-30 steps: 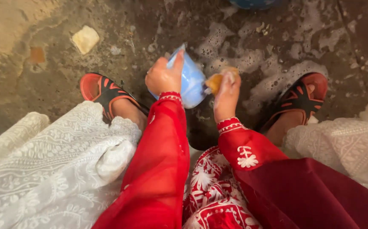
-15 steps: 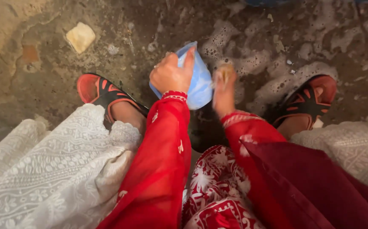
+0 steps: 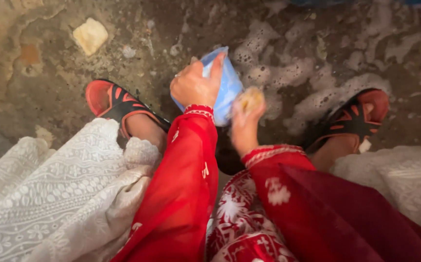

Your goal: The person scrubs a light blue plastic cup with a sponge and soapy water. They repeatedly rinse the cup by scooping water from a blue bucket and pouring it over the cup, then continue scrubbing the exterior and interior surfaces.

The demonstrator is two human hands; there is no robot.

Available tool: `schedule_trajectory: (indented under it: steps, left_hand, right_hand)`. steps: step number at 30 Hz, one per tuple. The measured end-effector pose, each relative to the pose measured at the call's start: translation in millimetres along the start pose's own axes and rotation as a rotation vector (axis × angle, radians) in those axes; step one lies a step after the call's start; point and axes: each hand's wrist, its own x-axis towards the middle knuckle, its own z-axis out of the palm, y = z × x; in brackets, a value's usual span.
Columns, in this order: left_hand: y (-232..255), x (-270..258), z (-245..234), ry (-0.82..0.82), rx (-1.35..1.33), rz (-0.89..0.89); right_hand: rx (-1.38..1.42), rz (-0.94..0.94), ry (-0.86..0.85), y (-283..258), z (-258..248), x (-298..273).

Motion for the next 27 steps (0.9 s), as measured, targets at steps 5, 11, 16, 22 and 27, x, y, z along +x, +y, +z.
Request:
schedule_trajectory:
  steps: [5,11,16,22,27]
  left_hand:
    - [-6,-1,-1,0.007,-0.067,0.014]
    - [-15,-5,1,-0.019,-0.134,0.024]
    - [-15,-8,2,-0.013,-0.11,0.031]
    - [-25,-7,-7,-0.067,-0.185,-0.053]
    - [-17,-7,1,-0.082,-0.104,0.008]
  right_hand:
    - [-0.219,-0.015,-0.031,-9,2,40]
    - [-0.884,-0.402,0.098,-6,38,38]
    - [-0.381,-0.033,-0.149,-10,23,73]
    - [-0.646,-0.423,-0.093,-15,14,54]
    - [-0.617,-0.254,-0.136,5,17,86]
